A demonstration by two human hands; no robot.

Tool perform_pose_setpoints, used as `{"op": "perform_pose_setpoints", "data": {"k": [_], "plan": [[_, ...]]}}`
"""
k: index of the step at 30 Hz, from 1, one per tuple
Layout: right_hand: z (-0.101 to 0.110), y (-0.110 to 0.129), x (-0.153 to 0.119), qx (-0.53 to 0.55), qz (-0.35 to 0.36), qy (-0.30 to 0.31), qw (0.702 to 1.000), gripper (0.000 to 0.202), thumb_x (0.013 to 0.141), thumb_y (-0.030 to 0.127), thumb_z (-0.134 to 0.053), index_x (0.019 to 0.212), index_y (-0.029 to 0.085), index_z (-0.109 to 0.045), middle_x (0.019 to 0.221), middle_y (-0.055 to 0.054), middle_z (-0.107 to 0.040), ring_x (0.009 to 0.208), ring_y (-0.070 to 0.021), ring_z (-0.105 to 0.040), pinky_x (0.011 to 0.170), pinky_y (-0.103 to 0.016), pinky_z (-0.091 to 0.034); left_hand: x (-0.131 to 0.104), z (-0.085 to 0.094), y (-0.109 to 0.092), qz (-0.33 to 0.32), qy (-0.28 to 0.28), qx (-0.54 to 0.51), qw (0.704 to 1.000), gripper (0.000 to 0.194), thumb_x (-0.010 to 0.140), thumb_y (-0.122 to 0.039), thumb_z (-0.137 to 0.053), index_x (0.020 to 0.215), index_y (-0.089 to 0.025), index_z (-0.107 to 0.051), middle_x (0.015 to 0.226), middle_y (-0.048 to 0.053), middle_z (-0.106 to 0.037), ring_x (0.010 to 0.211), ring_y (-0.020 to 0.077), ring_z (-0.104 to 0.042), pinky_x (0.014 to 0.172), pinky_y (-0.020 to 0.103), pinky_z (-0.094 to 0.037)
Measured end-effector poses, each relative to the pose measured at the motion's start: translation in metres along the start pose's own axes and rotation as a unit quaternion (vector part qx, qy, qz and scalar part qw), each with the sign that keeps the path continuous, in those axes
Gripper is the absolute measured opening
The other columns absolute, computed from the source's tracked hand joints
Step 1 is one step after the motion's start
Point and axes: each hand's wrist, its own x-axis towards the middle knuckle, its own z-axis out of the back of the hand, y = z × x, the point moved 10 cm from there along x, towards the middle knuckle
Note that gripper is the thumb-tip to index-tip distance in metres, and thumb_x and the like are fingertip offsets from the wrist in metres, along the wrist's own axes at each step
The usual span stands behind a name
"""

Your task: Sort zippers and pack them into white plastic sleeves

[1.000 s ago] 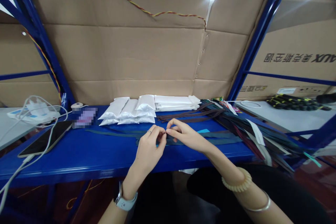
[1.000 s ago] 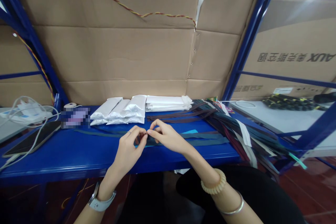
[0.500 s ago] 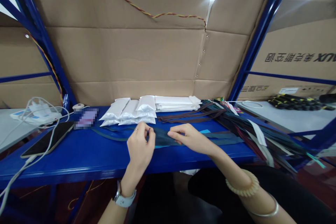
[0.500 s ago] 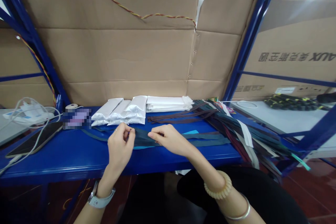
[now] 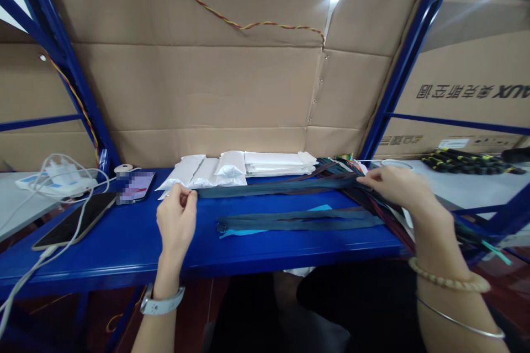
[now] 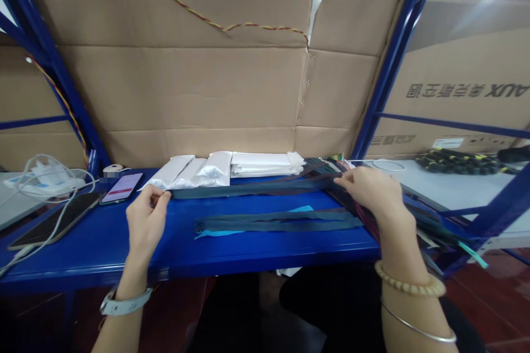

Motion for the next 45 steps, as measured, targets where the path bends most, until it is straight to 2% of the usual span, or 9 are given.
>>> {"op": "perform_pose_setpoints", "data": {"k": [5,9,12,19,26,30,35,40,45], "plan": [[-0.015,-0.022,-0.002,-0.105,-0.069,0.052,0.991,0.029,0.081,0.043,-0.057,0.075,0.017,-0.068,0.082,-0.019,-0.063,0.083,-0.0352,-0.058,0.071,-0.048,-0.033,-0.017,-0.042,-0.022,-0.051,0.191,0.019,0.980,0.014,0.080,-0.029,-0.052,0.069,-0.021,-0.053,0.055,-0.004,-0.051,0.051,0.0126,-0.046,0.052,0.023,-0.028],[-0.024,-0.010,0.001,-0.125,-0.063,0.045,0.989,0.033,0.082,0.044,-0.055,0.092,0.016,-0.068,0.103,-0.022,-0.060,0.102,-0.0392,-0.052,0.076,-0.050,-0.036,-0.037,-0.066,-0.023,-0.097,0.328,0.074,0.937,0.011,0.079,-0.032,-0.056,0.073,-0.024,-0.061,0.066,-0.002,-0.059,0.057,0.0135,-0.053,0.048,0.023,-0.027],[-0.038,0.034,0.006,-0.090,0.006,0.048,0.995,0.036,0.083,0.044,-0.053,0.102,0.016,-0.066,0.110,-0.020,-0.059,0.106,-0.0360,-0.051,0.080,-0.049,-0.039,-0.038,-0.066,-0.026,-0.133,0.316,0.111,0.933,0.015,0.079,-0.034,-0.056,0.073,-0.025,-0.066,0.075,0.001,-0.060,0.065,0.0145,-0.055,0.049,0.023,-0.029],[-0.103,0.182,0.000,0.110,0.187,0.187,0.958,0.024,0.086,0.023,-0.049,0.100,0.017,-0.069,0.099,-0.011,-0.068,0.094,-0.0192,-0.061,0.083,-0.026,-0.042,-0.032,-0.061,-0.022,-0.097,0.299,0.187,0.931,0.021,0.084,-0.037,-0.049,0.077,-0.025,-0.064,0.084,0.001,-0.060,0.079,0.0167,-0.056,0.055,0.024,-0.033],[-0.134,0.216,0.000,0.125,0.203,0.196,0.951,0.011,0.073,0.010,-0.061,0.079,0.013,-0.070,0.083,-0.011,-0.070,0.079,-0.0189,-0.063,0.073,-0.024,-0.042,-0.030,-0.060,-0.022,-0.078,0.292,0.166,0.939,0.019,0.084,-0.038,-0.048,0.085,-0.025,-0.062,0.082,0.000,-0.061,0.073,0.0155,-0.056,0.056,0.025,-0.034],[-0.124,0.213,-0.005,0.135,0.203,0.175,0.954,0.014,0.074,0.006,-0.054,0.072,0.013,-0.066,0.075,-0.009,-0.067,0.072,-0.0169,-0.061,0.068,-0.023,-0.041,-0.035,-0.066,-0.033,-0.091,0.296,0.136,0.941,0.019,0.086,-0.038,-0.047,0.085,-0.026,-0.061,0.081,-0.001,-0.061,0.075,0.0153,-0.056,0.057,0.024,-0.034],[-0.079,0.219,-0.030,0.172,0.222,0.094,0.955,0.012,0.083,0.012,-0.046,0.081,0.015,-0.058,0.087,-0.008,-0.060,0.076,-0.0152,-0.056,0.069,-0.024,-0.039,-0.043,-0.075,-0.049,-0.107,0.287,0.107,0.946,0.033,0.092,-0.037,-0.033,0.076,-0.021,-0.057,0.083,0.002,-0.063,0.077,0.0169,-0.057,0.057,0.024,-0.033],[-0.025,0.241,-0.074,0.246,0.286,0.002,0.926,0.010,0.086,0.012,-0.043,0.083,0.016,-0.052,0.087,-0.005,-0.054,0.074,-0.0140,-0.052,0.069,-0.024,-0.040,-0.052,-0.092,-0.048,-0.039,0.306,0.006,0.951,0.046,0.094,-0.046,-0.023,0.073,-0.021,-0.056,0.074,0.002,-0.063,0.068,0.0168,-0.057,0.058,0.025,-0.036],[-0.009,0.263,-0.104,0.194,0.343,-0.040,0.918,0.013,0.089,0.013,-0.041,0.085,0.016,-0.053,0.086,-0.006,-0.054,0.082,-0.0179,-0.050,0.073,-0.028,-0.038,-0.051,-0.098,-0.045,-0.016,0.274,-0.073,0.959,0.040,0.093,-0.047,-0.029,0.076,-0.020,-0.053,0.068,0.002,-0.060,0.063,0.0158,-0.055,0.059,0.025,-0.038]]}}
